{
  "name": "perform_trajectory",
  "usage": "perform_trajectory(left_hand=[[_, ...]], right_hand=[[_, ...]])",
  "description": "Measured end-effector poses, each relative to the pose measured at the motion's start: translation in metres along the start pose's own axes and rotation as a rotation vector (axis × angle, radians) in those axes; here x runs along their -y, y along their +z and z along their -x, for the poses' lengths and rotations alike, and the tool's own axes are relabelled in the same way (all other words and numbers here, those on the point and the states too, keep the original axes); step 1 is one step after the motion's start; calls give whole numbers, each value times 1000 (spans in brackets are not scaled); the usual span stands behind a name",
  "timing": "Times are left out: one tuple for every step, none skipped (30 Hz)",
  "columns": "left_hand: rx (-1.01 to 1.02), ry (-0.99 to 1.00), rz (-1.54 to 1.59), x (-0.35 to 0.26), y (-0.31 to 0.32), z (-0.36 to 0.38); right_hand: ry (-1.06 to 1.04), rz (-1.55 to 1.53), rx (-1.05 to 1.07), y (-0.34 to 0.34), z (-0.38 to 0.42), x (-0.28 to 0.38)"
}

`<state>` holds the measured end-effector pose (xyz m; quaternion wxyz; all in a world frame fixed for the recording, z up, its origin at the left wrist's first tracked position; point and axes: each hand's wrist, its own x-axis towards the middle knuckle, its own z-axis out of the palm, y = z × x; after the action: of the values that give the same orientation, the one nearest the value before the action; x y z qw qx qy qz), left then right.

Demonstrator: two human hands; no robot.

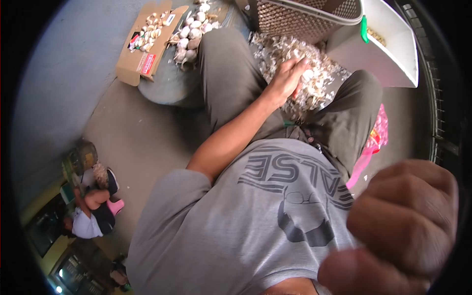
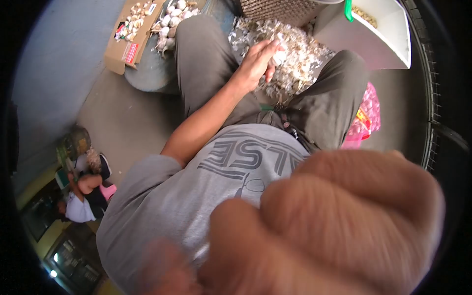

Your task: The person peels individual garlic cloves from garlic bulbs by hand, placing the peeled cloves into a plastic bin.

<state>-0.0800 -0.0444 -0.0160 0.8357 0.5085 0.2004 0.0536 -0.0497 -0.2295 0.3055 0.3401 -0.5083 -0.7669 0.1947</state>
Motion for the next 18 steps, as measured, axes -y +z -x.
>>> perform_trajectory(left_hand=[[-15,-1,33,-2,3,1],[-19,-32,76,5,9,8],[-14,-13,88,0,4,2],[-19,-9,115,0,0,-1],[-30,-51,118,2,-3,-1],[-63,-67,162,5,-2,0],[-57,-82,191,4,-2,-2],[-51,-109,206,2,-4,-4],[-17,-110,266,1,-5,-2],[-16,-109,280,5,-3,-1],[-13,-111,286,11,-4,0],[-13,-88,290,11,-8,-4],[-44,-121,287,10,-6,-2],[-81,-172,293,10,-8,-6],[-32,-144,291,-4,-12,-7],[25,-147,317,-4,-1,-4],[-14,-157,283,-9,-5,0],[-48,-159,281,-4,0,-4]], right_hand=[[-6,-8,24,-6,2,4],[3,-18,37,-6,2,4],[-3,-11,48,-10,6,1],[2,-14,50,-12,8,1],[9,-25,54,-14,10,-1],[11,-24,71,-15,11,-4],[15,-21,71,-16,10,-5],[17,-31,73,-17,9,-6],[16,-35,70,-17,8,-10],[19,-42,78,-18,8,-12],[24,-41,75,-18,8,-15],[19,-41,72,-18,8,-16],[13,-37,76,-18,8,-19],[-7,-29,91,-15,7,-24],[5,-31,105,-11,10,-26],[30,-50,123,-6,10,-31],[13,-53,105,-6,10,-33],[12,-51,113,-9,10,-33]])
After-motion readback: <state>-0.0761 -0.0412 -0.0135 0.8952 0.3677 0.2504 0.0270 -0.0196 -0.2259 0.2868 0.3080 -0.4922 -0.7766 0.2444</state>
